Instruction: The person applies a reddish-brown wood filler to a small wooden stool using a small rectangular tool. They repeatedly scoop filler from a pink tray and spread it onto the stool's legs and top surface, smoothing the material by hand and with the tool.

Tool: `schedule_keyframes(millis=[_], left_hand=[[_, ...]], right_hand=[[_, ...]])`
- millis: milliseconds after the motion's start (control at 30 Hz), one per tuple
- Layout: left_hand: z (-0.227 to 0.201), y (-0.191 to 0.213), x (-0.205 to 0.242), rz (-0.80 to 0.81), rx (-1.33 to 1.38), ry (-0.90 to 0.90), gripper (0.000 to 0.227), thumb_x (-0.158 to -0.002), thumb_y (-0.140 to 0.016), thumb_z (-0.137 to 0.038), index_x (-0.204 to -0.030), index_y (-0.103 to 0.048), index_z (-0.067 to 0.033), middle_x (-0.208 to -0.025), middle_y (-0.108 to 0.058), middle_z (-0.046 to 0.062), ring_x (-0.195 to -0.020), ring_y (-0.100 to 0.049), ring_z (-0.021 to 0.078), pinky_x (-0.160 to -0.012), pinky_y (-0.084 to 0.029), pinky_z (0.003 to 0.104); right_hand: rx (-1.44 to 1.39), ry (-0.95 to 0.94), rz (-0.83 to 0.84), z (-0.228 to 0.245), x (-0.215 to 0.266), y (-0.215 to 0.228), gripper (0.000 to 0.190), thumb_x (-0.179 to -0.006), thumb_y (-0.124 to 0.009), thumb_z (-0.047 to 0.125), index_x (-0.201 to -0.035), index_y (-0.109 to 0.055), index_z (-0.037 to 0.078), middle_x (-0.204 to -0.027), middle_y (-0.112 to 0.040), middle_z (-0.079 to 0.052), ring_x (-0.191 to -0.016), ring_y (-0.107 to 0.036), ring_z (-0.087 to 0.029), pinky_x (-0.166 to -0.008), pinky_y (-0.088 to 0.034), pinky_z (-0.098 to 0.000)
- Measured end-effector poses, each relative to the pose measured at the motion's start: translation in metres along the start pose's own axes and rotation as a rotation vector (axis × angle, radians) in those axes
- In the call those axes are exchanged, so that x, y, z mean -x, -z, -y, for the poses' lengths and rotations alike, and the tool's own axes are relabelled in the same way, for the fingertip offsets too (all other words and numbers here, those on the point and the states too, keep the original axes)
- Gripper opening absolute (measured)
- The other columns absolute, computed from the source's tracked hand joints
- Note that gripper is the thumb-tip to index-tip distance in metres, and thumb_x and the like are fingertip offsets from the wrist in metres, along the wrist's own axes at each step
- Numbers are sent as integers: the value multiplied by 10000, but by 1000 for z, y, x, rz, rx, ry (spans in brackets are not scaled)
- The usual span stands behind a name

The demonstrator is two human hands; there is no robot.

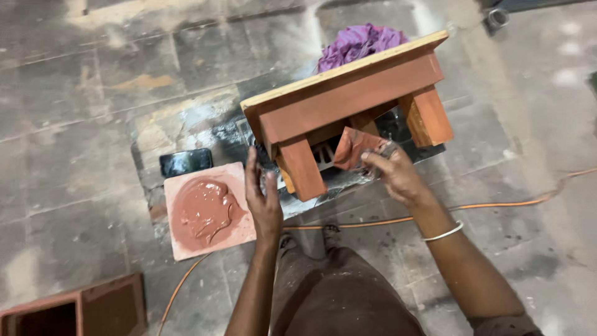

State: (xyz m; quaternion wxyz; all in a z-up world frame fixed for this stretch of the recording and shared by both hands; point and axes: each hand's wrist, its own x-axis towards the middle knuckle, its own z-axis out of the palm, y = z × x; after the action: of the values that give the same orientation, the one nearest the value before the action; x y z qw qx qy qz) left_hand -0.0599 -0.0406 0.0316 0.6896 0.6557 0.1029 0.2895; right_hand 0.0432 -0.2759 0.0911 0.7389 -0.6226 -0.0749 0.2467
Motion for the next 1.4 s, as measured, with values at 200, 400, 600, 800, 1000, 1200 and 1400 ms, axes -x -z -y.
schedule_keyframes(millis=[200, 400, 600, 800, 1000, 1200, 1400], left_hand=[[3, -48, 68, 1, -171, 79, 609, -1110, -389, -317, -1606, -267, 14, -1676, -305, 197, -1557, -303, 289, -1270, -247, 425], [14, -90, 78, -158, -250, 135, 740, -1109, -271, -515, -1621, -217, 16, -1678, -282, 191, -1569, -266, 283, -1286, -191, 423], [7, -108, 75, -206, -97, 141, 776, -1093, -264, -544, -1643, -147, -10, -1698, -231, 172, -1568, -247, 282, -1280, -197, 419], [13, -105, 73, -216, -99, 165, 810, -1079, -270, -579, -1647, -155, -12, -1688, -257, 165, -1556, -268, 280, -1275, -200, 417], [14, -99, 75, -239, 37, 276, 867, -1032, -269, -649, -1645, -170, -43, -1687, -270, 131, -1550, -279, 263, -1261, -192, 406], [9, -94, 77, -169, 147, 292, 920, -1030, -305, -701, -1674, -169, -57, -1671, -300, 178, -1529, -306, 306, -1265, -205, 431], [9, -91, 71, -194, 123, 280, 934, -1005, -295, -722, -1667, -154, -80, -1739, -201, 89, -1601, -206, 245, -1293, -133, 409]], right_hand=[[-116, -48, 31, -83, -1, 32, 419, -977, -591, 54, -1393, -642, 30, -1108, -752, -45, -932, -662, -129, -781, -513, -292], [-125, 361, 146, -105, -26, 17, 360, -1065, -550, 36, -1419, -587, -16, -1411, -631, -112, -1304, -608, -224, -1116, -494, -364], [331, 434, 159, -105, -11, -7, 421, -1031, -502, 5, -1443, -539, -76, -1396, -599, -211, -1294, -610, -317, -1115, -532, -389], [852, 548, 116, -109, -6, 32, 414, -895, -579, -10, -1299, -655, -56, -1289, -665, -229, -1114, -676, -352, -942, -559, -392], [76, 167, 228, -89, -68, 7, 307, -947, -604, 37, -1238, -698, 3, -1120, -761, -125, -1039, -719, -271, -907, -581, -393], [311, 511, 245, -98, 5, 22, 377, -876, -562, -16, -1208, -728, 51, -1254, -737, -107, -1166, -681, -237, -1067, -533, -417], [-111, 29, 232, -155, 3, 56, 312, -1019, -520, 67, -1268, -707, 73, -1288, -739, -48, -1182, -705, -168, -1074, -562, -325]])
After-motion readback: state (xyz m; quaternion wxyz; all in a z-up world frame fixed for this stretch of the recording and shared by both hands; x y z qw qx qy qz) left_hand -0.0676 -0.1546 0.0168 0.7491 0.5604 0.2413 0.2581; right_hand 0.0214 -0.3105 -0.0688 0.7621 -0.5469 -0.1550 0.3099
